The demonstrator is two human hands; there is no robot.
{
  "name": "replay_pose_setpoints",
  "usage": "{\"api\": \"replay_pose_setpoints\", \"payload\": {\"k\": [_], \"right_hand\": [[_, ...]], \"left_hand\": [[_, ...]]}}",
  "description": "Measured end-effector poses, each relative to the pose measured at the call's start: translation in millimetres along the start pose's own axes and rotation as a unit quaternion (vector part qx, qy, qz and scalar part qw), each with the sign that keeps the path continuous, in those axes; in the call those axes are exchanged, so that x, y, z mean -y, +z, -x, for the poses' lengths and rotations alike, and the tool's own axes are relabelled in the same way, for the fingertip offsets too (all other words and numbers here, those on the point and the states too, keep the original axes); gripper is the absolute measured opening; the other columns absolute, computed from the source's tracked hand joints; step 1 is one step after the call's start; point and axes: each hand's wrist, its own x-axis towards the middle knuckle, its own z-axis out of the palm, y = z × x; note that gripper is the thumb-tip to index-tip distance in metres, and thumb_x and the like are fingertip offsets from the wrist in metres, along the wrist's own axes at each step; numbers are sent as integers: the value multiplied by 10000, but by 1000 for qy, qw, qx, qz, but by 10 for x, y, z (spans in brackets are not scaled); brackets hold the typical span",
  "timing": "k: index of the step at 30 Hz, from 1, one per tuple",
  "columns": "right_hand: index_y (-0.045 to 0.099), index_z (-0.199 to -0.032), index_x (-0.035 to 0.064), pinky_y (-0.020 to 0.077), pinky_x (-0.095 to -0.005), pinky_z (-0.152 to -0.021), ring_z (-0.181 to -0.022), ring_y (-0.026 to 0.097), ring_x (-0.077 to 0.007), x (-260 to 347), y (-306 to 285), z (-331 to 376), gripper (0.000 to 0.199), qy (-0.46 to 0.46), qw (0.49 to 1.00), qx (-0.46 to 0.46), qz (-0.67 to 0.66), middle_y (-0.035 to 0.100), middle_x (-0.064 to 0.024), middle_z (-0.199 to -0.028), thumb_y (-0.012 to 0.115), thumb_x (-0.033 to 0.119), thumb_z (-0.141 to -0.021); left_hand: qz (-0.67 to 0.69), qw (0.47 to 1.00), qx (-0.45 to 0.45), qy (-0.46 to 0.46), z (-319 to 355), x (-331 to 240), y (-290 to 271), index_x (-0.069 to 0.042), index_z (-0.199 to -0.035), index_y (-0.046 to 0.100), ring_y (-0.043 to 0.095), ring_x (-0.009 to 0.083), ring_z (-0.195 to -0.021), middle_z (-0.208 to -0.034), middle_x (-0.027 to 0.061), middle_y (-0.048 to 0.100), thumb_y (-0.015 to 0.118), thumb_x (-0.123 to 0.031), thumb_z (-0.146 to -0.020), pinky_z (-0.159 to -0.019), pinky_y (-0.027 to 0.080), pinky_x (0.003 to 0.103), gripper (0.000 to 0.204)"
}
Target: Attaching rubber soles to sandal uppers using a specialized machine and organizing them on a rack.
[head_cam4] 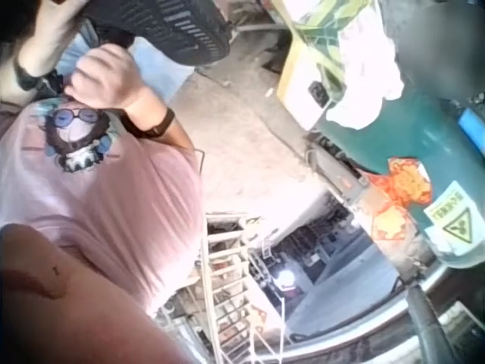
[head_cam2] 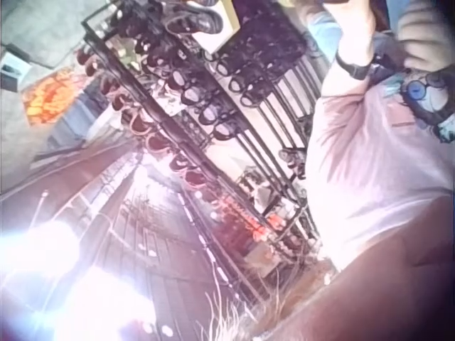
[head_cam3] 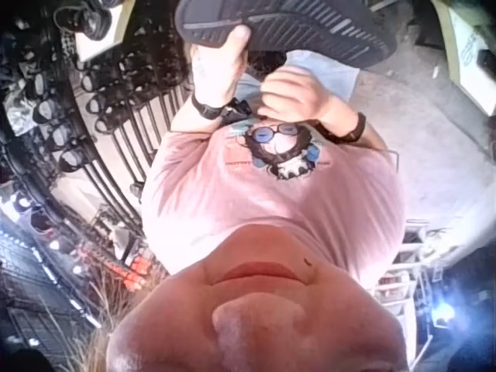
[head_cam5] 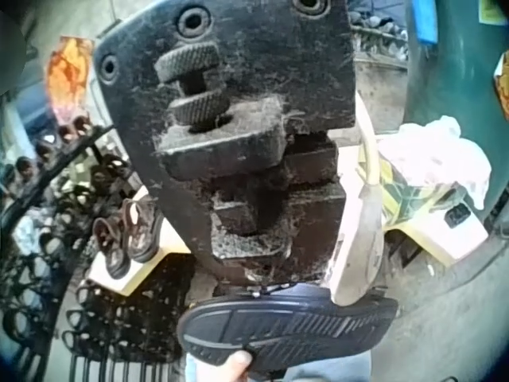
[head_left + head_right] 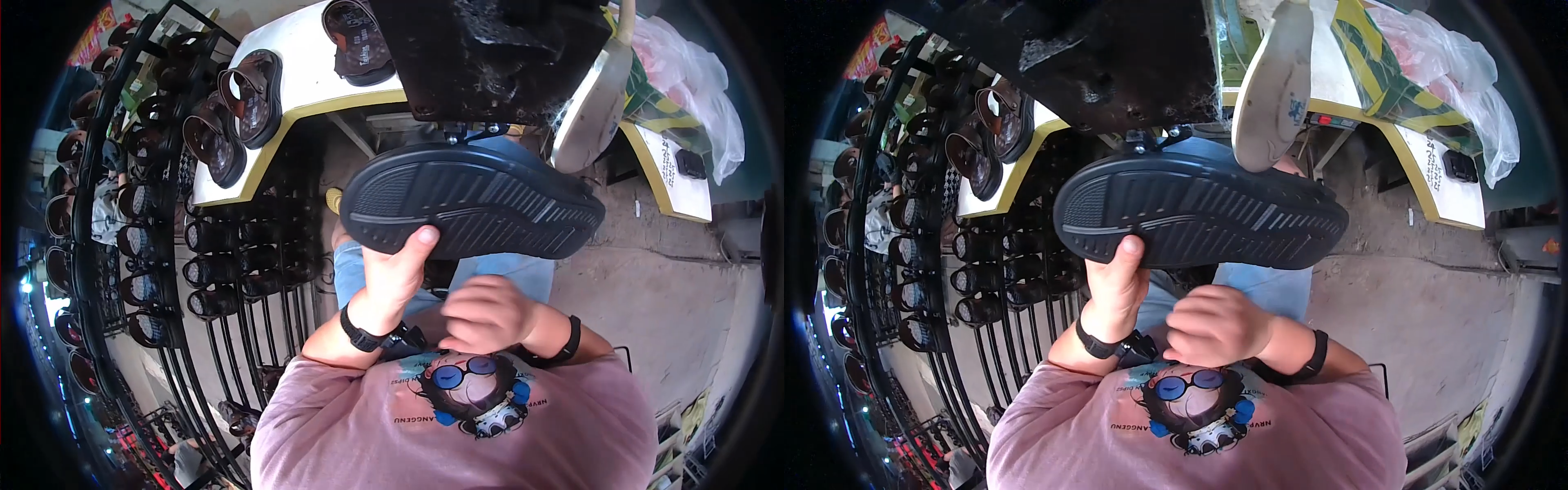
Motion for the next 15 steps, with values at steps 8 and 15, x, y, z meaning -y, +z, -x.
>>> {"api": "replay_pose_setpoints", "payload": {"k": [8,15], "right_hand": [[702,-970,53,534,-327,-650,-717,655,-252,-619,41,482,333,320,735,-346,-487,676,-91,-837,823,217,-707],[702,-982,47,536,-332,-667,-740,659,-262,-571,469,110,351,344,727,-331,-493,679,-101,-860,820,230,-707]], "left_hand": [[189,979,-46,-53,57,133,-264,-47,-1369,448,552,248,-1208,-1325,107,545,700,-202,-895,-1048,456,416,559],[187,976,-109,-15,-391,-468,-643,-70,-1343,500,542,288,-1210,-1309,102,570,592,-491,-920,-1048,420,474,604]]}}
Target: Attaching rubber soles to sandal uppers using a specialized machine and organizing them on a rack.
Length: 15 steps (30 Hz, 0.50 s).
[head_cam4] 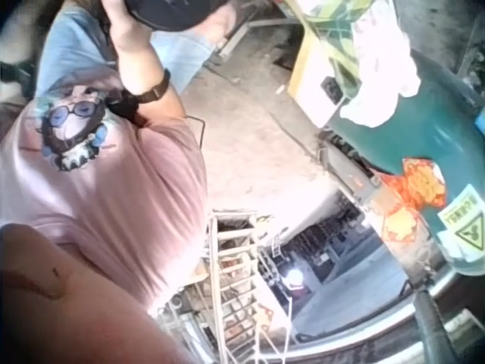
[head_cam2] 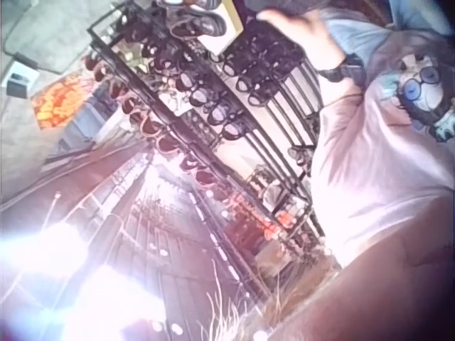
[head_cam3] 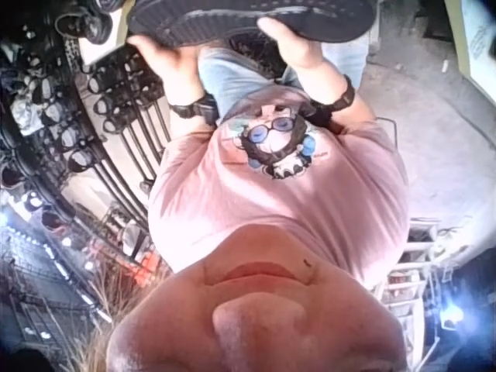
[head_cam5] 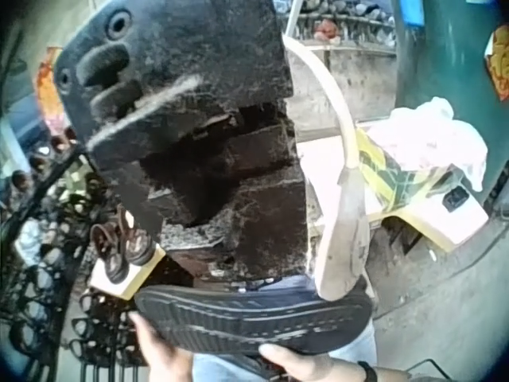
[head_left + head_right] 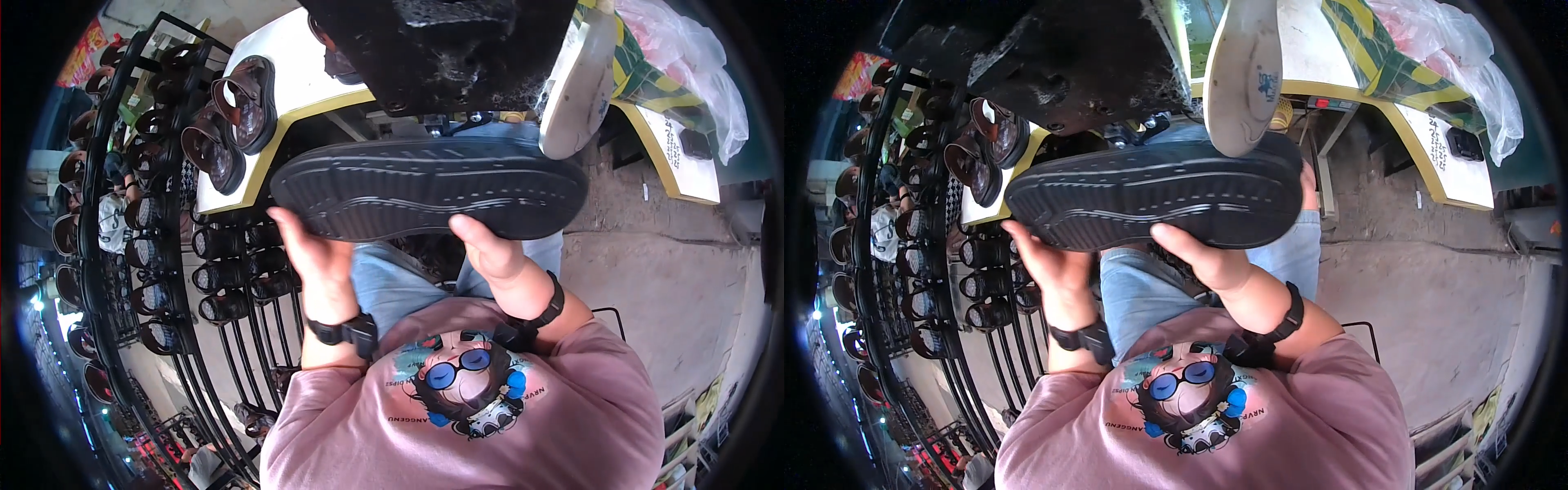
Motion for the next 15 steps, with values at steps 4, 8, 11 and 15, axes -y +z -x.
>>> {"api": "replay_pose_setpoints", "payload": {"k": [4,8,11,15], "right_hand": [[701,-990,43,538,-334,-676,-754,661,-268,-90,203,-115,362,-1,999,15,38,680,-107,-872,819,237,-708],[701,-997,40,539,-336,-686,-767,664,-273,-94,367,-249,373,-7,997,32,70,682,-113,-885,817,245,-708],[701,-1002,37,541,-338,-693,-777,665,-277,10,327,-301,381,-18,994,32,104,683,-117,-895,816,250,-709],[701,-1010,34,542,-341,-702,-790,668,-283,258,73,-235,392,-43,984,-1,172,684,-123,-908,815,258,-709]], "left_hand": [[-477,842,-28,250,-241,-499,493,-46,-1217,555,575,234,-1063,-1121,93,614,663,-271,-913,-947,454,364,393],[-712,627,261,180,-266,-417,939,1,-883,668,640,151,-720,-795,78,676,871,-266,-681,-694,510,285,392],[-647,686,329,48,-178,-150,1046,24,-900,670,655,123,-740,-770,78,688,883,-239,-677,-675,522,268,405],[-463,856,227,-44,24,107,945,32,-1000,626,666,119,-843,-928,97,712,827,-95,-768,-759,534,256,333]]}}
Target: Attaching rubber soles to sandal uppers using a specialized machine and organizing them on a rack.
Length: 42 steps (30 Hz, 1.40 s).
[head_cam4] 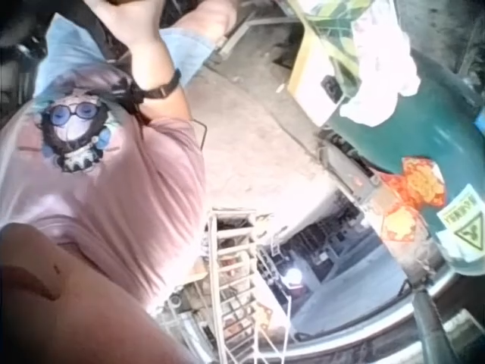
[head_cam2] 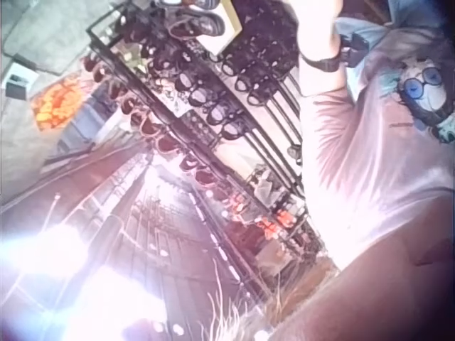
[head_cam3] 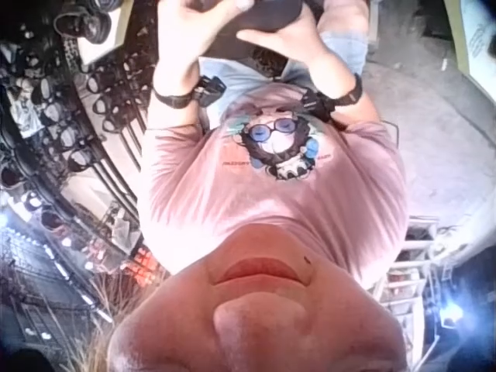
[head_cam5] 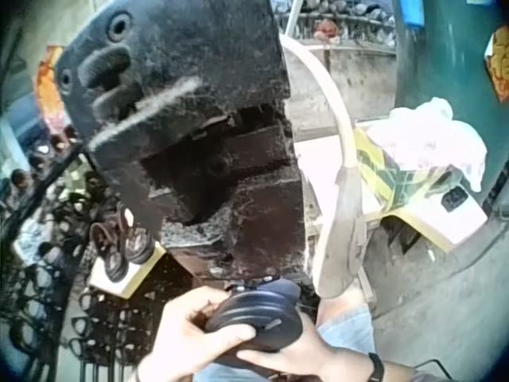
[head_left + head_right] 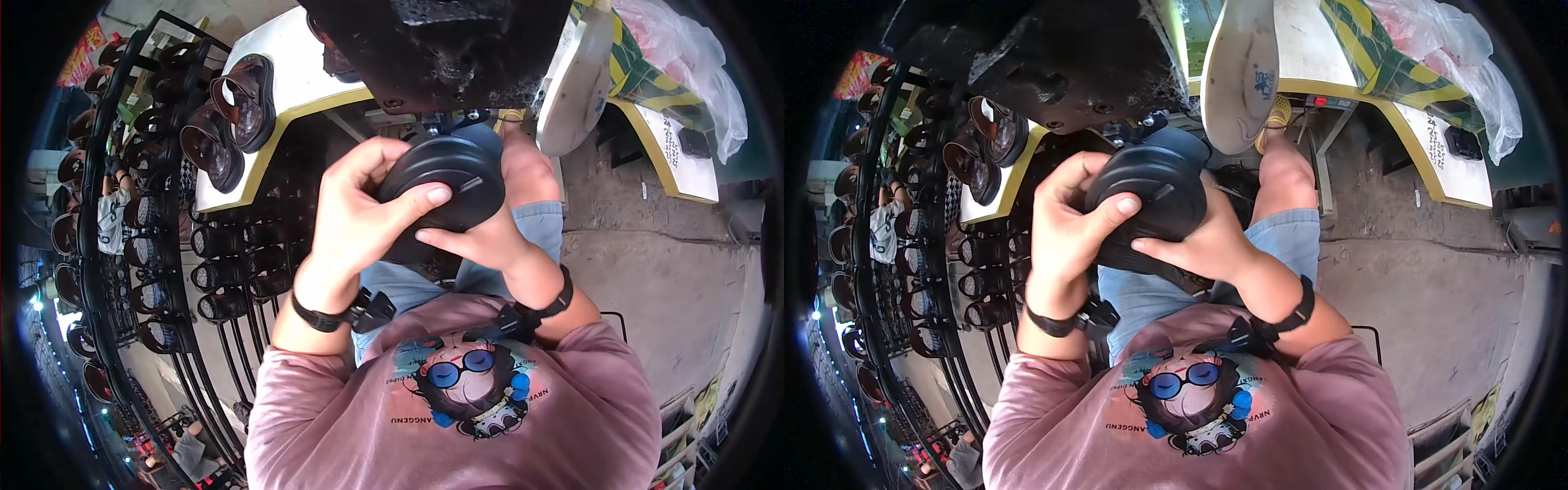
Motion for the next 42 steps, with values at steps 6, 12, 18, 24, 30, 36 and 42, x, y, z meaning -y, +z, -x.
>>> {"api": "replay_pose_setpoints", "payload": {"k": [6,12,18,24,30,36,42], "right_hand": [[700,-1021,29,544,-344,-717,-810,671,-291,231,-197,141,409,-44,983,-45,173,686,-132,-927,813,269,-710],[700,-1031,24,547,-348,-731,-830,675,-300,988,-318,-111,426,-264,774,74,571,689,-140,-946,810,281,-711],[700,-980,12,539,-359,-707,-787,666,-320,1397,-104,-322,394,-251,719,205,615,683,-152,-914,807,299,-732],[696,-1128,84,509,-267,-611,-702,644,-145,735,-37,-96,464,-198,827,85,519,683,-58,-780,851,219,-712],[699,-1105,54,479,-230,-559,-629,597,-107,111,-287,113,339,17,906,68,417,678,-86,-861,795,135,-790],[700,-1067,19,484,-222,-571,-635,590,-88,124,-180,25,269,-18,914,71,399,686,-70,-892,768,87,-815],[699,-1059,16,492,-214,-645,-730,614,-76,33,-90,-48,249,5,929,102,357,706,-45,-928,755,62,-821]], "left_hand": [[185,973,-112,74,223,430,292,-7,-1100,577,639,96,-884,-996,55,686,765,-135,-851,-816,509,240,337],[276,951,-126,54,368,636,444,5,-1176,568,611,138,-1008,-1108,82,656,672,-125,-924,-912,480,285,302],[327,937,-121,34,203,328,282,12,-1169,573,633,146,-957,-1081,89,661,672,-115,-911,-869,504,280,304],[-51,930,-256,258,328,-312,-234,49,-1089,610,665,171,-927,-989,86,676,755,-67,-774,-863,522,293,365],[-499,791,-242,258,-484,141,-1068,-81,-1277,581,648,298,-1097,-1256,180,622,718,-16,-769,-941,515,397,530],[-763,617,-186,47,-1342,1080,-1444,-104,-1377,498,457,297,-1325,-1408,161,496,510,-44,-835,-1095,353,471,545],[-603,737,-188,243,-1231,1147,-951,-101,-1066,595,557,260,-1049,-1075,60,593,687,-27,-625,-926,394,417,456]]}}
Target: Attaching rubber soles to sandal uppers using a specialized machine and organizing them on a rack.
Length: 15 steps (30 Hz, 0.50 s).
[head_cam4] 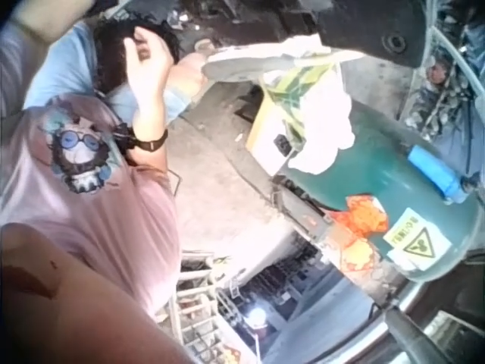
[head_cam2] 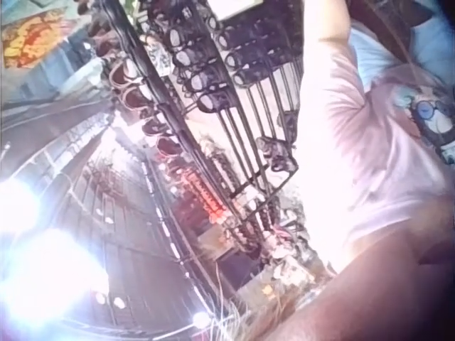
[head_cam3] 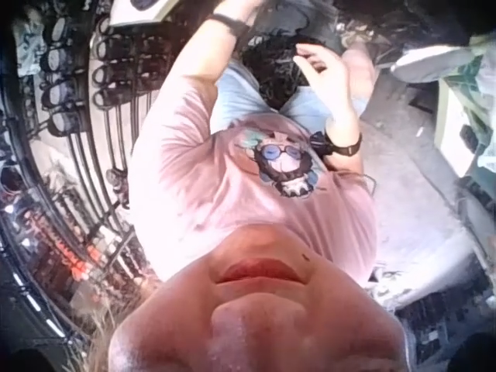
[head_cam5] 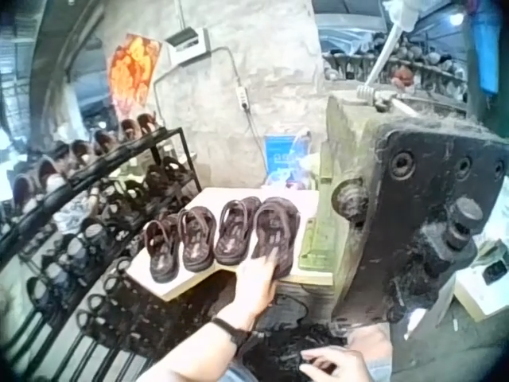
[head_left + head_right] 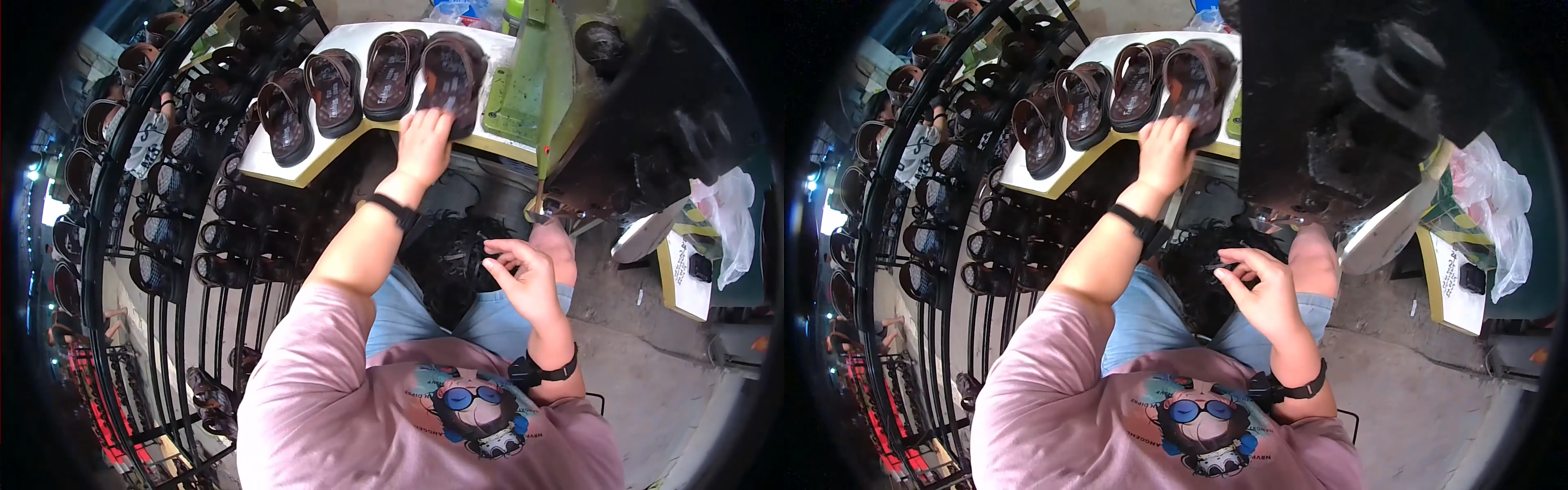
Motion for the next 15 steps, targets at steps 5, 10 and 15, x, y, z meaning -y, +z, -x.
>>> {"api": "replay_pose_setpoints", "payload": {"k": [5,10,15], "right_hand": [[587,-1234,13,475,-352,-854,-978,583,-238,2,58,-217,594,-68,984,-77,147,614,-143,-1127,833,199,-726],[604,-1128,8,468,-418,-806,-892,595,-336,10,133,-442,623,-449,880,-43,147,621,-169,-1036,838,322,-643],[653,-994,16,514,-347,-751,-794,628,-305,-23,-296,-30,644,-208,976,61,27,646,-116,-904,956,331,-522]], "left_hand": [[155,979,4,130,433,-475,-942,-130,-868,658,560,243,-774,-795,11,589,716,-77,-531,-768,388,384,346],[493,840,84,211,716,-920,-1535,-44,-1024,712,645,239,-873,-947,76,696,841,-289,-622,-844,452,388,488],[707,666,211,-112,671,-1083,-1524,93,-1326,509,535,246,-1251,-1406,218,497,877,-148,-593,-1043,413,374,855]]}}
